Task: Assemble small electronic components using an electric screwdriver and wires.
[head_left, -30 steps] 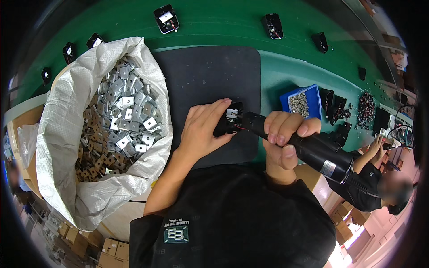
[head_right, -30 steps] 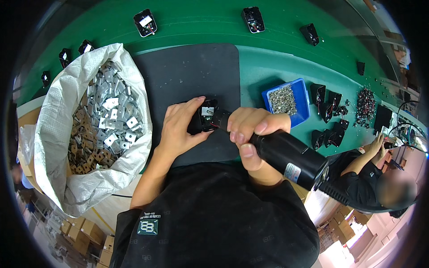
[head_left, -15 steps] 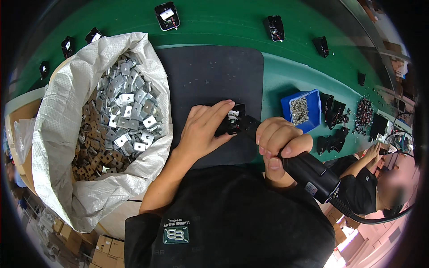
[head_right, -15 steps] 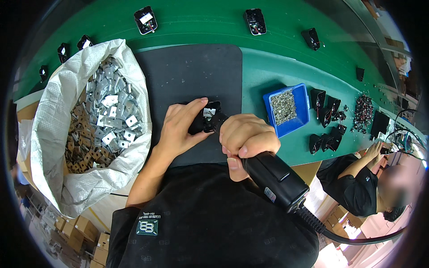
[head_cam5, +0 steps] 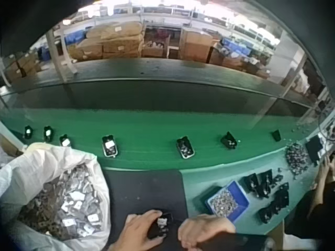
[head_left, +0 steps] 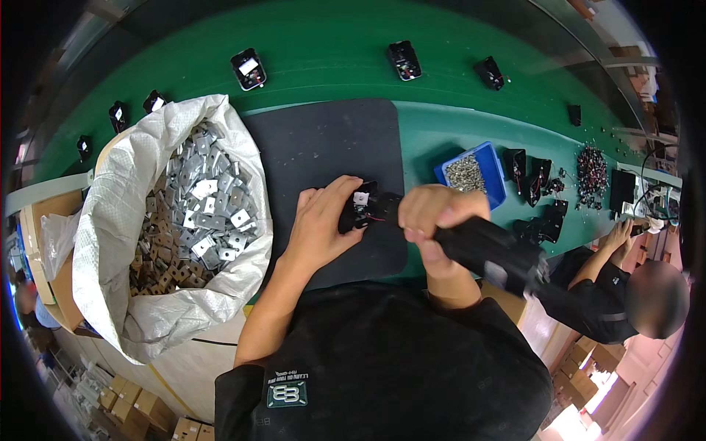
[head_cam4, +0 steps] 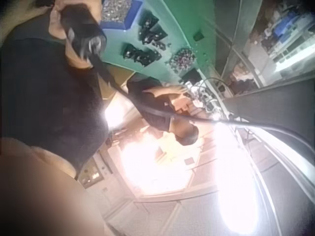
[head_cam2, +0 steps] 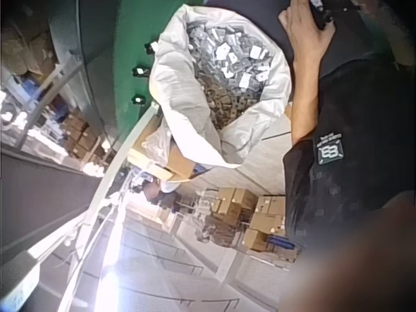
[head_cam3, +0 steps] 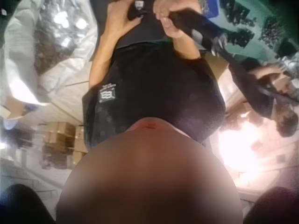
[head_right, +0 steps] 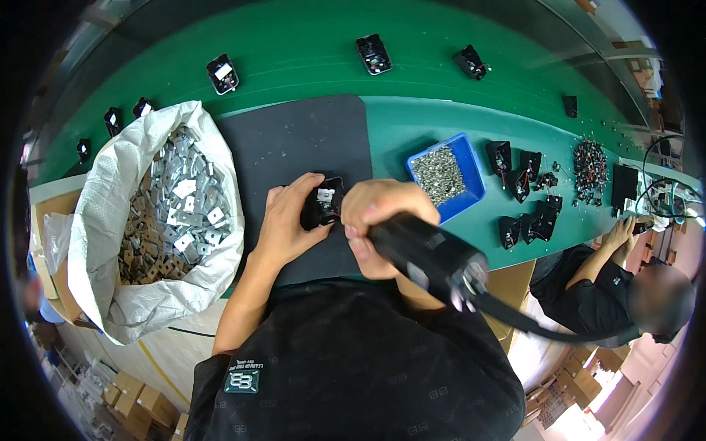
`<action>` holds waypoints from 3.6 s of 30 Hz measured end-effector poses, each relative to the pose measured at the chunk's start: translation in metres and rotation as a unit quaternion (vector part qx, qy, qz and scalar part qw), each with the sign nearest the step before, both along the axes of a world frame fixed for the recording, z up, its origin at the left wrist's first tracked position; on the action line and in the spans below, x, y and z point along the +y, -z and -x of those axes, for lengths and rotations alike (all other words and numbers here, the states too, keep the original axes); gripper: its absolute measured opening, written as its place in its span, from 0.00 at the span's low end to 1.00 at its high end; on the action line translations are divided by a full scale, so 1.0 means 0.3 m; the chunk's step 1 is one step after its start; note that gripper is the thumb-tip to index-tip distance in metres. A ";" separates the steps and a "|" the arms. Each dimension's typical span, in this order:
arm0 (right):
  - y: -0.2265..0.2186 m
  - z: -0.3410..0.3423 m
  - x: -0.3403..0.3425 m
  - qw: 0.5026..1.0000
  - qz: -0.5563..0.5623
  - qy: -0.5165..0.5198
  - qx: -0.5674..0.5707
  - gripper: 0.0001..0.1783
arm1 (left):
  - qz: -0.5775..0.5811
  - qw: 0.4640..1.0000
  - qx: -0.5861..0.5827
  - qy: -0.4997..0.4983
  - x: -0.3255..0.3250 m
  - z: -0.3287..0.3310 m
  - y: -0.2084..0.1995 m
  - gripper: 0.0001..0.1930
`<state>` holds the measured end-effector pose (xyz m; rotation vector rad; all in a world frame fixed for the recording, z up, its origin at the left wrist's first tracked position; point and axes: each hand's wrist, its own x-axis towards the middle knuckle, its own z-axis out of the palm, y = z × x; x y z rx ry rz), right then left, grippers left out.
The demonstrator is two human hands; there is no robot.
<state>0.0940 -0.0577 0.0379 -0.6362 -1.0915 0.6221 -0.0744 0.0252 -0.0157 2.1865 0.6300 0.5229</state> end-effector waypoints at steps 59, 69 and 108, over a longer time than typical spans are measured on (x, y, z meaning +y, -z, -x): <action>0.035 -0.376 -0.299 0.965 0.010 0.227 0.130 0.23 | -0.109 0.868 0.381 -0.300 0.077 0.248 -0.227 0.10; 0.013 -0.355 -0.302 0.963 0.017 0.234 0.135 0.24 | -0.125 0.902 0.276 -0.307 0.075 0.199 -0.202 0.06; -0.135 -0.168 -0.232 0.967 -0.018 0.018 0.252 0.21 | 0.009 0.997 -0.054 0.045 -0.047 -0.088 -0.201 0.25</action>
